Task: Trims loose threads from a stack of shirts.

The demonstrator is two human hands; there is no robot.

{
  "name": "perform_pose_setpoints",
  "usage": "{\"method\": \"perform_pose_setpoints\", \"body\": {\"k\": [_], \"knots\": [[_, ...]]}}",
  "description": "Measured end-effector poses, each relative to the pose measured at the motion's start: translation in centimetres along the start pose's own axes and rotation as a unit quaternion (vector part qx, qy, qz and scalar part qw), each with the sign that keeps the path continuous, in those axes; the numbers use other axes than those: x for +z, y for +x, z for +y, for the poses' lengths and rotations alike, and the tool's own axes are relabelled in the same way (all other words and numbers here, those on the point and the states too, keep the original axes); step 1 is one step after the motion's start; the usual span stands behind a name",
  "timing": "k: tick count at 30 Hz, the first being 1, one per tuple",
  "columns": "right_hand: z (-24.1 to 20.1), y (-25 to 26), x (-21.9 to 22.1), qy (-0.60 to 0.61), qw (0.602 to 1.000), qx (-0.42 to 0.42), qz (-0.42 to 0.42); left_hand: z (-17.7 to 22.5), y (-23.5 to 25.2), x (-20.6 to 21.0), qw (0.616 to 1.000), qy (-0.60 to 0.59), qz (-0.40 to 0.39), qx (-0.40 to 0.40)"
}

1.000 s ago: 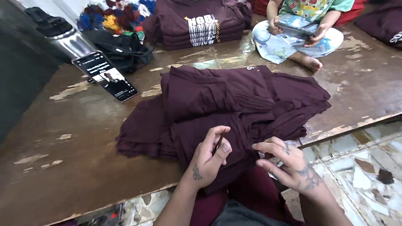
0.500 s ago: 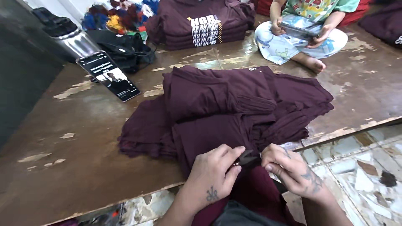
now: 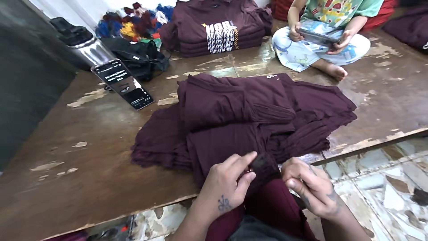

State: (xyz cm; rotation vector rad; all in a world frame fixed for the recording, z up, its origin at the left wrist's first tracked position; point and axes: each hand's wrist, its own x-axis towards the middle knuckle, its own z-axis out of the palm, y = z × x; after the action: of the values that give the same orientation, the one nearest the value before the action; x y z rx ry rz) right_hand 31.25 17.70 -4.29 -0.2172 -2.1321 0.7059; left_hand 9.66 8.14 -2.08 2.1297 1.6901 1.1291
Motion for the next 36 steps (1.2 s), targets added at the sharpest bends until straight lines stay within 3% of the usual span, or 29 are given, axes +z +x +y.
{"method": "perform_pose_setpoints", "body": {"k": [5,12,22,25,29,33,36], "knots": [[1.3,0.7,2.2,-0.171,0.984,0.050,0.007,-0.1,0.3,0.4,0.998,-0.042,0.025,-0.029],[0.2,-0.2,-0.1,-0.115,0.993,0.021,-0.011,-0.2,-0.3,-0.3,0.997,0.041,-0.046,0.041],[-0.2,0.2,0.4,-0.022,0.999,-0.032,0.004,-0.2,-0.4,0.2,0.998,0.033,-0.005,0.052],[-0.6,0.3,0.1,-0.016,0.998,-0.054,0.018,-0.1,-0.5,0.0,1.000,-0.006,0.018,0.011],[0.3,1.5,1.6,-0.149,0.989,0.005,-0.007,-0.1,-0.1,0.0,0.987,-0.118,0.065,-0.090],[1.4,0.1,1.7,-0.173,0.982,-0.057,0.054,-0.6,-0.4,-0.2,0.992,-0.087,0.050,-0.077],[0.1,-2.3,-1.5,-0.137,0.990,-0.033,0.019,-1.2,-1.2,-1.0,0.989,-0.118,0.041,-0.077]]}}
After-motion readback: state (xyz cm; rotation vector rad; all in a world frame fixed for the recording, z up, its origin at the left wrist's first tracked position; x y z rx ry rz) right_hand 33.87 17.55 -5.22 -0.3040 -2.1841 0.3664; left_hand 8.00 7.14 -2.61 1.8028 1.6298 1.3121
